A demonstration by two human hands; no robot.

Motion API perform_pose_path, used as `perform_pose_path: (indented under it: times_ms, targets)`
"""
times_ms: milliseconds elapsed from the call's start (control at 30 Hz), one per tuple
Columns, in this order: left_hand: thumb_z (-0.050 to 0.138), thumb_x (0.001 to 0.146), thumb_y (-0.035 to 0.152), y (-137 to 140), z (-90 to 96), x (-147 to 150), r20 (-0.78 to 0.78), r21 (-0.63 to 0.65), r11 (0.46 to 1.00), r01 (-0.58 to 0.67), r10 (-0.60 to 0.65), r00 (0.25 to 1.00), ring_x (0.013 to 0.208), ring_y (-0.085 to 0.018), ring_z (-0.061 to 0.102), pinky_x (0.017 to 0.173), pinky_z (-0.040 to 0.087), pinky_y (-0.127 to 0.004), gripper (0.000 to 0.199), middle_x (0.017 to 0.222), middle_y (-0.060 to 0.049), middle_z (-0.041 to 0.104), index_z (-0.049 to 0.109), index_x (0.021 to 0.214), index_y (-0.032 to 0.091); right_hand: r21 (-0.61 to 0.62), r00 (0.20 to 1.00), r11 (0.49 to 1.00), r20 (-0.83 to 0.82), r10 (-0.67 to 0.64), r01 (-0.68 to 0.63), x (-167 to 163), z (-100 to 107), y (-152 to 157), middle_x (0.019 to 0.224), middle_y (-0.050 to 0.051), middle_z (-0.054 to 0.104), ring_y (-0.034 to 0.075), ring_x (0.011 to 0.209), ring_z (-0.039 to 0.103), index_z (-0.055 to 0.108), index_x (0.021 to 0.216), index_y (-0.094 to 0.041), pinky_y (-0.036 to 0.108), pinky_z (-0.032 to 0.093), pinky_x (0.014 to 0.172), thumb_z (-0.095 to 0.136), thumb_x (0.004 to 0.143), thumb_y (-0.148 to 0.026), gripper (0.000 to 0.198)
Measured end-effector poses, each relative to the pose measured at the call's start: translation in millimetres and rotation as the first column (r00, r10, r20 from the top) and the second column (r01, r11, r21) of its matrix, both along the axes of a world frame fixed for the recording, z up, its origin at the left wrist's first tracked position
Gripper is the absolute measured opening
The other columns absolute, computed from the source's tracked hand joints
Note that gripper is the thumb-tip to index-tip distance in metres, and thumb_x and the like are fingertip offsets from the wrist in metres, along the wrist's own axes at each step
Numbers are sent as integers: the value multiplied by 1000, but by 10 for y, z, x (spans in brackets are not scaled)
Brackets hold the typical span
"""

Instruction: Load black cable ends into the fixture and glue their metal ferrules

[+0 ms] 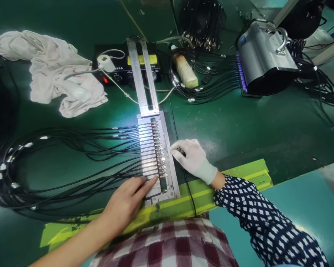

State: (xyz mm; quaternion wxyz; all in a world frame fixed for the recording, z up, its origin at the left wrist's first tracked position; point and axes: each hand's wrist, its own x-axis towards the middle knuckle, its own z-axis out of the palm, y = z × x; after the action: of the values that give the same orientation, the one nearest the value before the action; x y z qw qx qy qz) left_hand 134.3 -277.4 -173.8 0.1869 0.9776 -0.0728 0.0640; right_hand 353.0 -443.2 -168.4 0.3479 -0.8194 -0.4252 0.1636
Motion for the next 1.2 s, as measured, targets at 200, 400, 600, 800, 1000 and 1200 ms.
perform_pose_path:
  times_ms: [200,400,600,800,1000,1200]
  targets:
    - [45,94,13,-42,199,-179,-178,-178,983,-33,1,984,97,-18,56,84,47,-30,30,108,-8,62,52,123,18,19,1000,1000,6,21,-21,-135,16,-113,83,-5,65,16,86,58,63,100,-26,34,33,90,59,91,-17,13]
    - [40,95,9,89,99,-223,-61,-211,978,-11,-2,998,97,-15,60,83,50,-22,37,108,-8,62,53,128,20,1,1000,1000,-2,21,-21,-134,5,-108,84,-4,66,17,87,59,64,97,-26,35,33,90,59,92,-18,11]
    - [38,93,7,226,91,-112,-35,-141,987,71,-76,996,98,-16,61,86,51,-24,45,111,-10,63,54,133,20,-10,1000,1000,-1,22,-22,-122,21,-104,87,-3,68,18,88,59,64,98,-25,35,33,90,57,93,-19,10]
    - [37,96,8,311,122,-46,-108,-101,989,111,-122,987,106,-17,58,91,50,-26,44,116,-10,61,52,135,22,-21,1000,1000,-14,21,-21,-112,32,-94,89,-3,69,18,88,60,63,96,-25,36,33,89,58,93,-20,8]
    - [37,96,7,304,113,-15,-115,-142,983,116,-132,985,107,-18,57,92,49,-28,43,119,-10,61,50,135,20,-14,999,999,-16,36,-36,-97,33,-85,90,-4,70,17,87,59,62,94,-25,34,32,87,57,95,-22,7]
    - [40,96,9,236,38,-96,-74,-76,993,91,-97,993,104,-20,58,92,46,-31,41,115,-10,62,51,134,18,-10,999,999,-11,38,-38,-74,34,-74,90,-5,70,16,84,59,63,91,-25,34,31,84,56,95,-23,9]
